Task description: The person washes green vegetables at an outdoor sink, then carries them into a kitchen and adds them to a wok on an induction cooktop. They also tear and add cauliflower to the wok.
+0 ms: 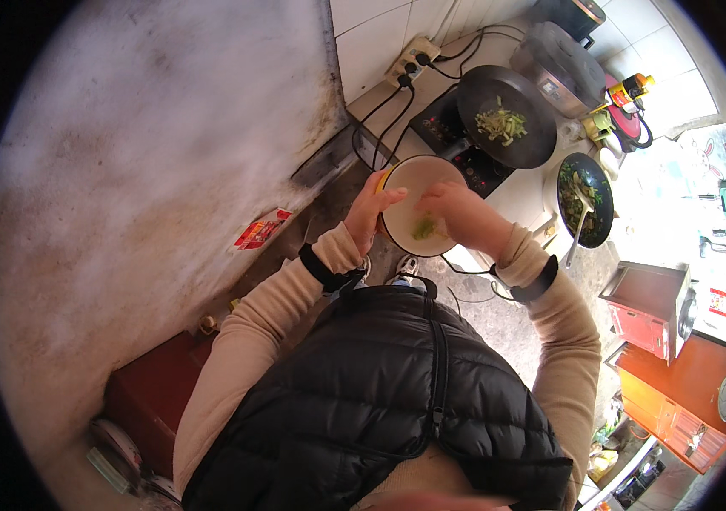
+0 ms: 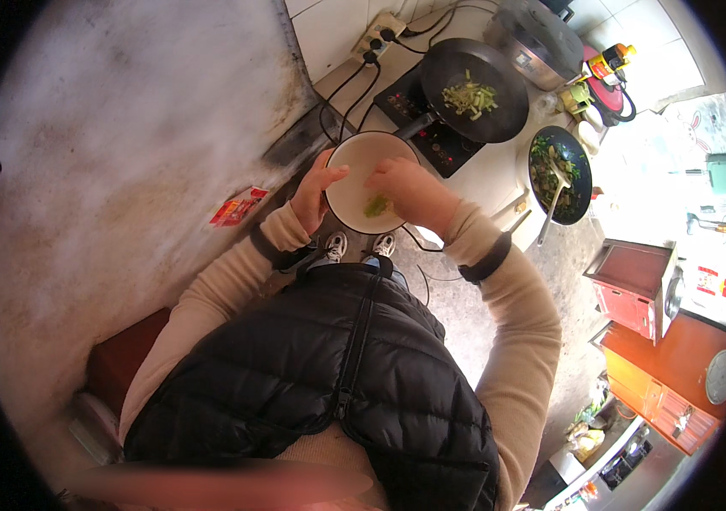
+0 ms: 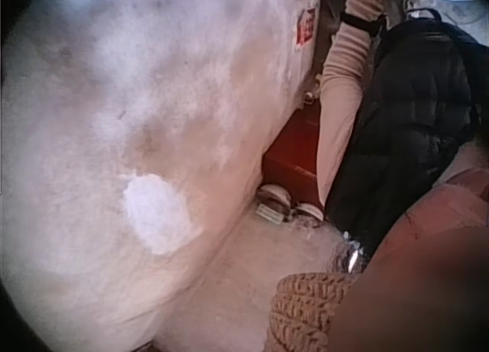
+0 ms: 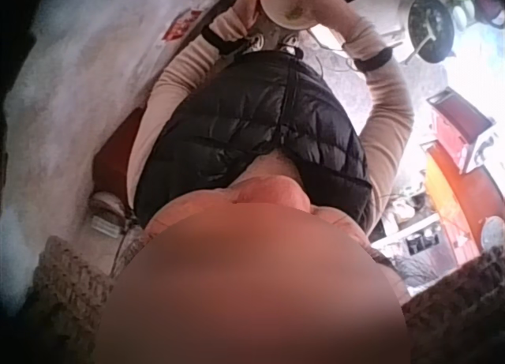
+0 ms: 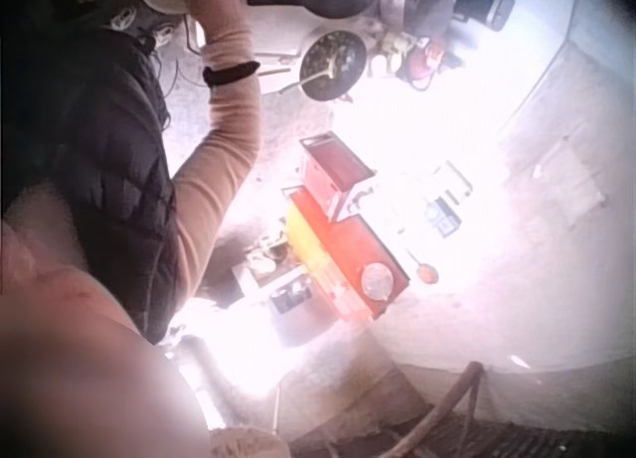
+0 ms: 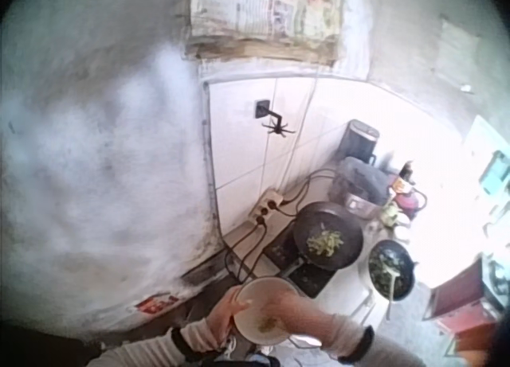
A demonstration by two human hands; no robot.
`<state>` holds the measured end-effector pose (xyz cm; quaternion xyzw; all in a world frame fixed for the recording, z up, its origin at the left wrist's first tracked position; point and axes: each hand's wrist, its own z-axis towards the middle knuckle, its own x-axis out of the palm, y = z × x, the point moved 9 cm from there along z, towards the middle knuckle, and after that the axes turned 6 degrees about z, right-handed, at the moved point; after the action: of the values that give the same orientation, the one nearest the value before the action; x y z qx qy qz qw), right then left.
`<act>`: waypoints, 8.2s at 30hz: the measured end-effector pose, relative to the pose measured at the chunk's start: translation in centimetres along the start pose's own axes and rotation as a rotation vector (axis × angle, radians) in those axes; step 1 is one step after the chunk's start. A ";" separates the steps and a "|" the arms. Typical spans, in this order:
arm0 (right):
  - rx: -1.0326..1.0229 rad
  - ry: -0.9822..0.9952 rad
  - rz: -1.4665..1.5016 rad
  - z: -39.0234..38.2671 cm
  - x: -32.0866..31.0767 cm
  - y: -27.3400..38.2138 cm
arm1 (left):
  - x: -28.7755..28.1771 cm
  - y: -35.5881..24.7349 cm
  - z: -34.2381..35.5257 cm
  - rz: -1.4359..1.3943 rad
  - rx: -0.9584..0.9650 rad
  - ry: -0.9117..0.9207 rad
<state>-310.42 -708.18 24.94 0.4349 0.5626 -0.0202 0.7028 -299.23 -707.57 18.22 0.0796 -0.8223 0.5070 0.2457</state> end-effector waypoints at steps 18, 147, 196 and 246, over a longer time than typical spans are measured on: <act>0.004 -0.055 -0.379 -1.0 -1.7 1.0 | 0.3 0.0 0.3 0.091 -0.002 -0.002; 1.672 -1.943 0.878 -79.3 47.0 34.5 | 44.8 40.5 -16.4 0.879 0.237 0.842; 1.919 -2.134 0.126 -190.5 50.3 40.2 | 120.9 121.1 -29.1 1.462 0.038 0.622; 0.037 -4.276 -0.652 -271.5 78.7 59.8 | 197.4 210.6 -146.0 1.437 -1.091 2.033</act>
<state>-460.58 -462.63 -0.36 0.3246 0.8362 0.4374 -0.0635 -503.09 -457.11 -0.12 -0.8754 -0.2331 -0.0311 0.4223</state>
